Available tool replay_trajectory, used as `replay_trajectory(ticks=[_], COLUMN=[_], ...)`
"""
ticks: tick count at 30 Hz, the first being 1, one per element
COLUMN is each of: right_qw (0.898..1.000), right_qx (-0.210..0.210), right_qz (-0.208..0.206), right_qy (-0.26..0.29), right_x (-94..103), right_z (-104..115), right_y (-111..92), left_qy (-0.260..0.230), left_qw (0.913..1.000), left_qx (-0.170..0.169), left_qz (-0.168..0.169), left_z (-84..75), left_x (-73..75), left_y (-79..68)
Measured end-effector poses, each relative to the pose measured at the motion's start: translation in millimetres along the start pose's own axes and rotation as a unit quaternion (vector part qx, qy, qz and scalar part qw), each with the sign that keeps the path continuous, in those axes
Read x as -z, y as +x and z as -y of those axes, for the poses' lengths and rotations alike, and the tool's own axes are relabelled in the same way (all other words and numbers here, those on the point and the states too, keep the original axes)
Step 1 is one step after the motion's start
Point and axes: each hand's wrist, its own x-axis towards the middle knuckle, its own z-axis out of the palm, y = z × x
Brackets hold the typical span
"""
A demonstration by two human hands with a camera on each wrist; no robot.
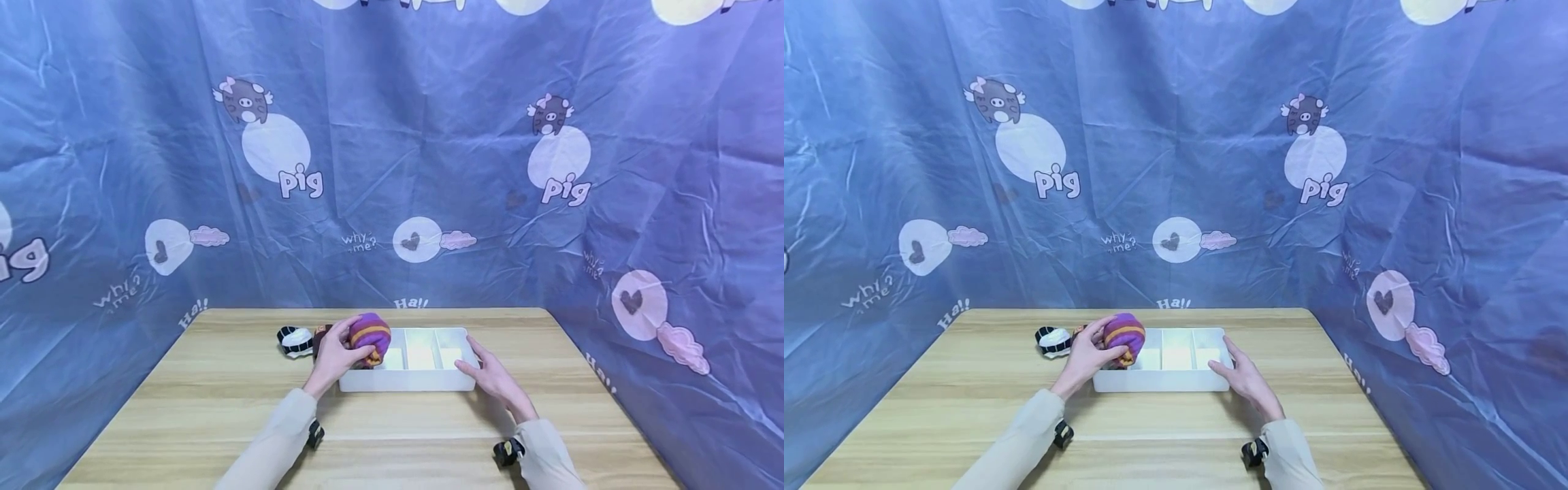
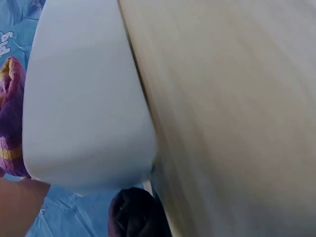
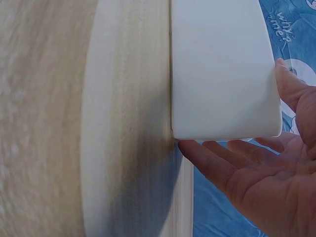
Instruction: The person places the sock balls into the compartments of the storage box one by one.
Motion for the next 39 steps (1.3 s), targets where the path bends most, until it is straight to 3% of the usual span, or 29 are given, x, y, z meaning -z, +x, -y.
replay_trajectory(ticks=[9, 17, 24, 33, 39], right_qw=[1.000, 1.000, 1.000, 1.000, 1.000], right_qx=[0.001, -0.003, -0.004, -0.004, -0.004], right_qz=[0.001, -0.003, -0.005, -0.004, -0.003], right_qy=[-0.004, -0.016, -0.014, -0.008, -0.006], right_x=[1.5, 0.3, 1.1, 0.0, 1.4], right_z=[10, -1, -3, -2, -3], right_y=[-2, 3, 3, 3, 3], left_qy=[0.090, 0.139, 0.200, 0.208, 0.199], left_qw=[0.9949, 0.9899, 0.9784, 0.9723, 0.9747], left_qx=[-0.045, -0.026, -0.023, -0.052, -0.053], left_qz=[-0.003, 0.014, 0.048, 0.094, 0.087], left_z=[-3.3, -3.6, -4.2, -1.8, -2.2], left_x=[-14.6, -22.8, -21.9, -18.5, -23.2], left_y=[5.1, 7.7, 7.0, 9.0, 9.5])
